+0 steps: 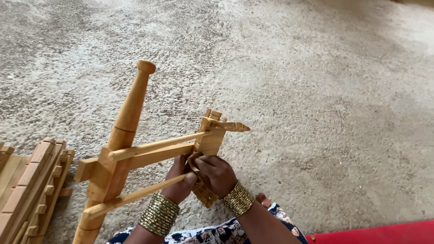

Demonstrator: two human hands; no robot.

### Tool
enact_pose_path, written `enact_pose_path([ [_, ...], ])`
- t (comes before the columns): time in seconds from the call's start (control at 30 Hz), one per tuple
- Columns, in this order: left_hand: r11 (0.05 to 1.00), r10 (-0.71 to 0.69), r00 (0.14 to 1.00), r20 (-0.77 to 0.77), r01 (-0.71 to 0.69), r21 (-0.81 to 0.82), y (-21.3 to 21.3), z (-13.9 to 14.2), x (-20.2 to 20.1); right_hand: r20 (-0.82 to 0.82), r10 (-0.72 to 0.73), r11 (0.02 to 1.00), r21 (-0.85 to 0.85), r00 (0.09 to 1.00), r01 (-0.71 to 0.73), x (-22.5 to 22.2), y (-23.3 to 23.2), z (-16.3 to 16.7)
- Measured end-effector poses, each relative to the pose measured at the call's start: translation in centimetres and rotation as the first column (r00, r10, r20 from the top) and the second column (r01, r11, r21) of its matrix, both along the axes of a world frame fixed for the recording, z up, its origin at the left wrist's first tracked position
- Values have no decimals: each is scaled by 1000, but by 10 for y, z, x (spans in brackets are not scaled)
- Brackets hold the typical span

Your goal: The person assembles a miniature wooden chair by hand. They first inspect a single wooden slat, then pick up the chair frame and insert multiple slats into the seat slots, adjusting them to fit.

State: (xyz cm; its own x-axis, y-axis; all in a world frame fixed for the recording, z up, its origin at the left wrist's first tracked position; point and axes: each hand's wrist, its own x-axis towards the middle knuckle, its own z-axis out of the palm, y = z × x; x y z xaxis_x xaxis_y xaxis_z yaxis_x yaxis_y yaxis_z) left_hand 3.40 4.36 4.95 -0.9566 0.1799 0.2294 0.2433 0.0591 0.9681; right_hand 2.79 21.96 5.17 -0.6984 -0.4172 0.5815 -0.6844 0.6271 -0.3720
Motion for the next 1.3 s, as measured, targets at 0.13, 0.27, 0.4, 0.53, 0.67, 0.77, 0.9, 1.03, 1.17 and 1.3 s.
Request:
enact_pose_path([
  [0.13,999,8,998,65,-6,-32,-2,-3,0,32,-110,984,-135,993,114,-21,16,-27],
  [0.27,993,9,976,216,17,-115,-1,1,1,306,-404,900,-34,862,434,-51,38,-51],
  [0.4,1000,-29,999,20,29,-6,-2,-1,-1,377,-340,923,-40,861,382,-42,24,-47],
  [0.53,998,1,962,272,-19,66,-13,-12,-10,284,34,991,-135,958,5,-7,-14,-26],
  [0.67,989,15,984,177,-41,145,-28,-20,-14,651,196,959,-283,733,-5,-12,-11,-21],
  [0.77,974,-27,976,216,-23,226,-29,-20,-17,734,-93,994,108,672,19,-26,19,-28],
  [0.9,940,-118,969,219,38,340,-28,-20,-20,565,-167,959,282,808,1,-29,31,-25],
  [1.03,914,-173,971,162,97,393,-29,-28,-21,765,15,998,-53,644,40,-1,3,-2],
  [1.17,928,-146,973,178,72,364,-29,-37,-22,554,76,978,120,829,-170,17,-7,6],
  [1.3,960,-49,986,162,2,281,-31,-37,-28,635,-177,962,272,752,-3,-8,12,-11],
])
